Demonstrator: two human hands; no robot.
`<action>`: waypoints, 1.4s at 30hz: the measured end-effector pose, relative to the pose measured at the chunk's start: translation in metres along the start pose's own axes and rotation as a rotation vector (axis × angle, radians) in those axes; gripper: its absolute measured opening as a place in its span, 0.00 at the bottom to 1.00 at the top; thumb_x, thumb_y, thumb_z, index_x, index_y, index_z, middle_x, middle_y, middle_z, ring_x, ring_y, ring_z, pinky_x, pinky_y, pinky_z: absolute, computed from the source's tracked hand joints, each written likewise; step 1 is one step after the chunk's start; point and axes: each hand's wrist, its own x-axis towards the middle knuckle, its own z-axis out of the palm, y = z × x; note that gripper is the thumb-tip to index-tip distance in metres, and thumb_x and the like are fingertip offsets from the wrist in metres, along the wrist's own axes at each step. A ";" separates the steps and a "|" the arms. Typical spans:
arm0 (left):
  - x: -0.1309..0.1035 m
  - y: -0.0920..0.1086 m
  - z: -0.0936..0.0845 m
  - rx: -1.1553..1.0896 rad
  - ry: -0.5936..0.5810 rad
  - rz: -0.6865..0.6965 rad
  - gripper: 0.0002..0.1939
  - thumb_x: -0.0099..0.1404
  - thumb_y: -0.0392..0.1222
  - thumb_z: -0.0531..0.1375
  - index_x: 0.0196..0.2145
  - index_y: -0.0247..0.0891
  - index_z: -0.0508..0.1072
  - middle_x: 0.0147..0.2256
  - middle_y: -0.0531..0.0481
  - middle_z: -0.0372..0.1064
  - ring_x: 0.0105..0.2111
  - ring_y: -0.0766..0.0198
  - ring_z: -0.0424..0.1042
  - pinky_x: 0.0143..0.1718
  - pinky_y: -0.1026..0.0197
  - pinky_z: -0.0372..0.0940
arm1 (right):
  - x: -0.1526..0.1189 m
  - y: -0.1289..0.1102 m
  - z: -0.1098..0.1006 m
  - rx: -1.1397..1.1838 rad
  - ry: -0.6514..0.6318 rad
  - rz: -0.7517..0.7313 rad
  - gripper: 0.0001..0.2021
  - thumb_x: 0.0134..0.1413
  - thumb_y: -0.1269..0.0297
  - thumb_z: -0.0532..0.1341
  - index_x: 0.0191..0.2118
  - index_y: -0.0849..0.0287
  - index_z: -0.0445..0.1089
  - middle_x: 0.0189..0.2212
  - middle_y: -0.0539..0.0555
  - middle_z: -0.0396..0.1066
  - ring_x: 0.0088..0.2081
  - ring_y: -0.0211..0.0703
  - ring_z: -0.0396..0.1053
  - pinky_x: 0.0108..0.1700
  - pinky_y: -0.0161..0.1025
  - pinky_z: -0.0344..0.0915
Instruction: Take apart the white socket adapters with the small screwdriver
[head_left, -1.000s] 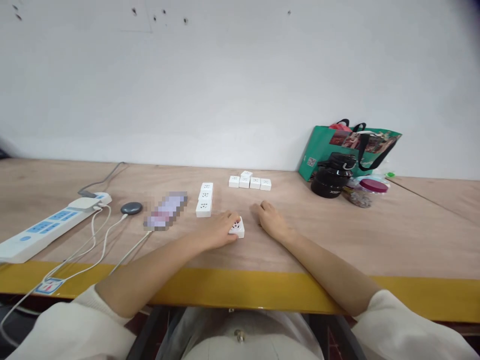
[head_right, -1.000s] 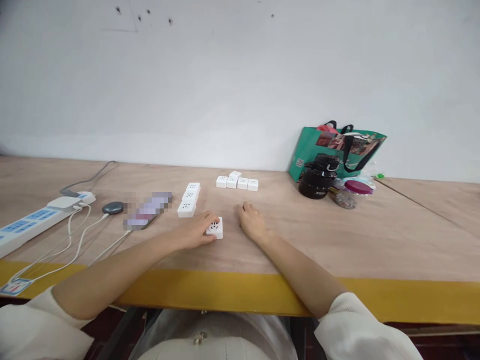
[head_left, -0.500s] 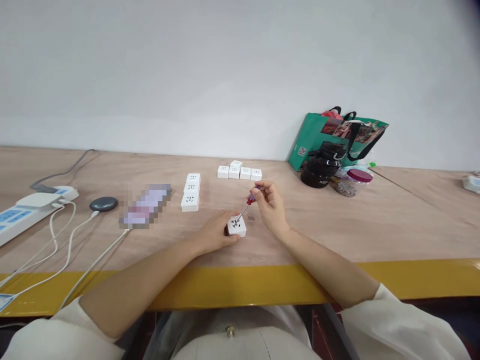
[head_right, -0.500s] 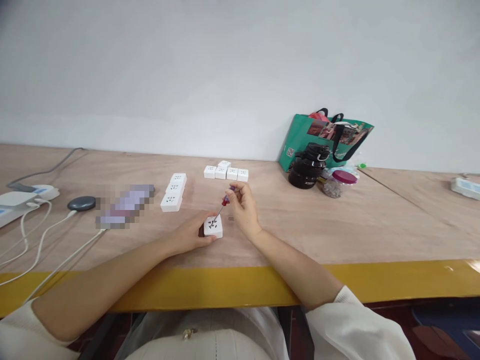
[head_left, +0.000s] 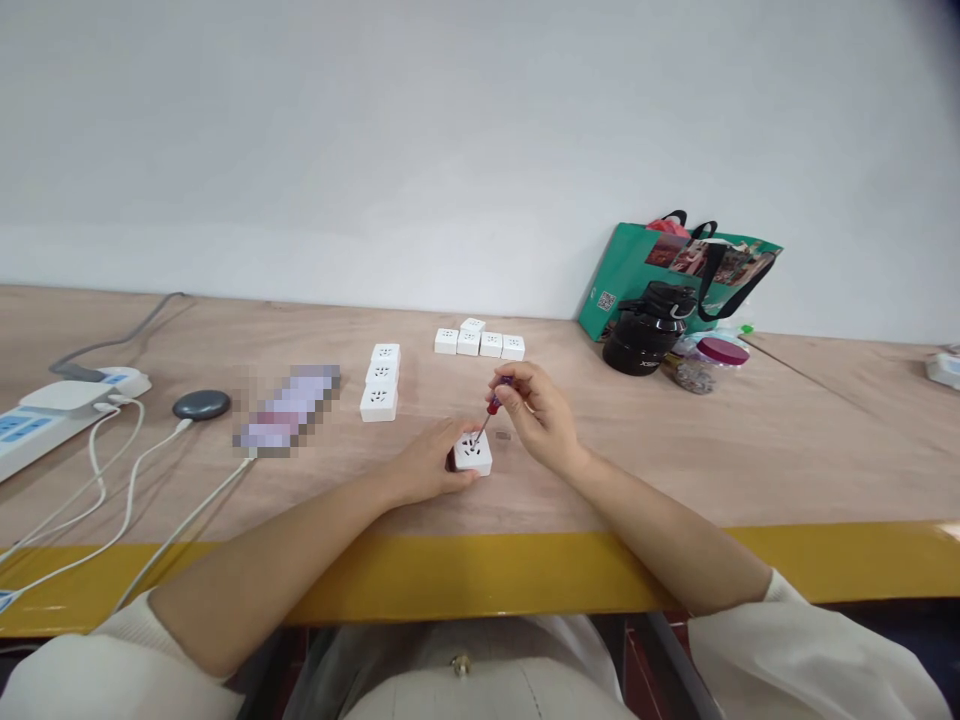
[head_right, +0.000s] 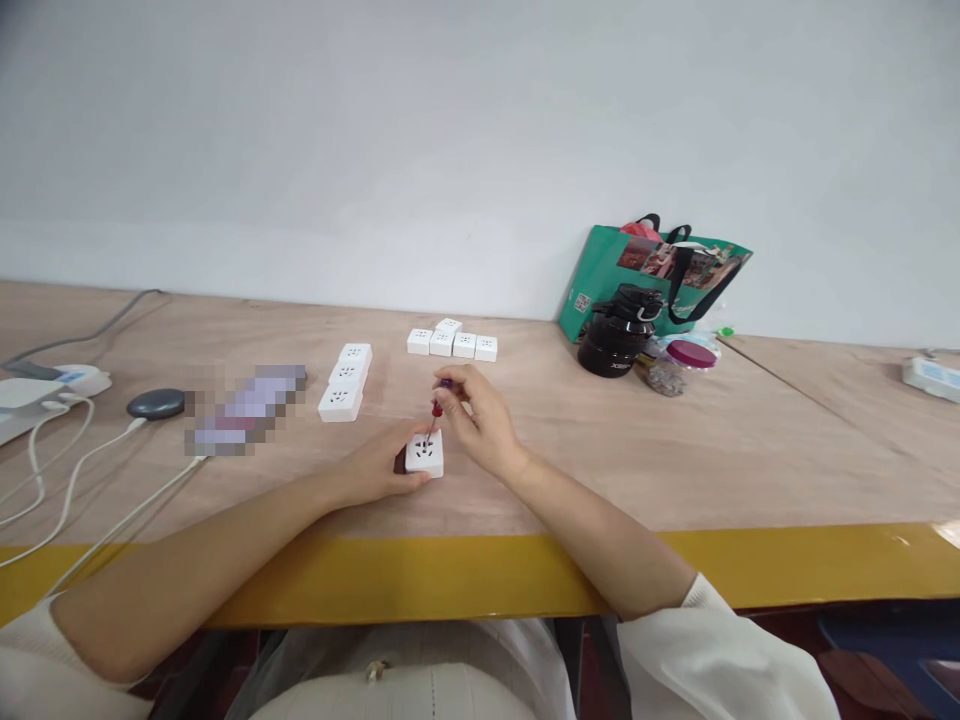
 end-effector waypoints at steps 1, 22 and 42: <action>0.000 0.000 0.000 -0.001 0.000 0.002 0.30 0.56 0.42 0.60 0.55 0.40 0.56 0.51 0.46 0.60 0.49 0.51 0.62 0.49 0.51 0.59 | 0.002 -0.003 -0.001 -0.018 -0.047 -0.012 0.07 0.59 0.66 0.53 0.43 0.55 0.61 0.34 0.51 0.65 0.32 0.36 0.69 0.35 0.39 0.68; 0.001 -0.010 0.004 0.072 -0.036 0.102 0.25 0.63 0.50 0.57 0.56 0.48 0.59 0.55 0.48 0.53 0.56 0.54 0.54 0.58 0.51 0.50 | 0.010 -0.010 0.007 -0.295 -0.033 -0.122 0.08 0.56 0.65 0.56 0.43 0.53 0.65 0.31 0.52 0.66 0.32 0.39 0.65 0.34 0.39 0.67; 0.002 -0.011 0.003 0.088 -0.036 0.100 0.30 0.60 0.52 0.60 0.57 0.45 0.58 0.56 0.45 0.53 0.56 0.52 0.54 0.57 0.50 0.51 | 0.006 -0.011 0.010 -0.286 -0.028 -0.129 0.11 0.55 0.67 0.56 0.45 0.51 0.64 0.33 0.52 0.64 0.33 0.39 0.65 0.34 0.40 0.67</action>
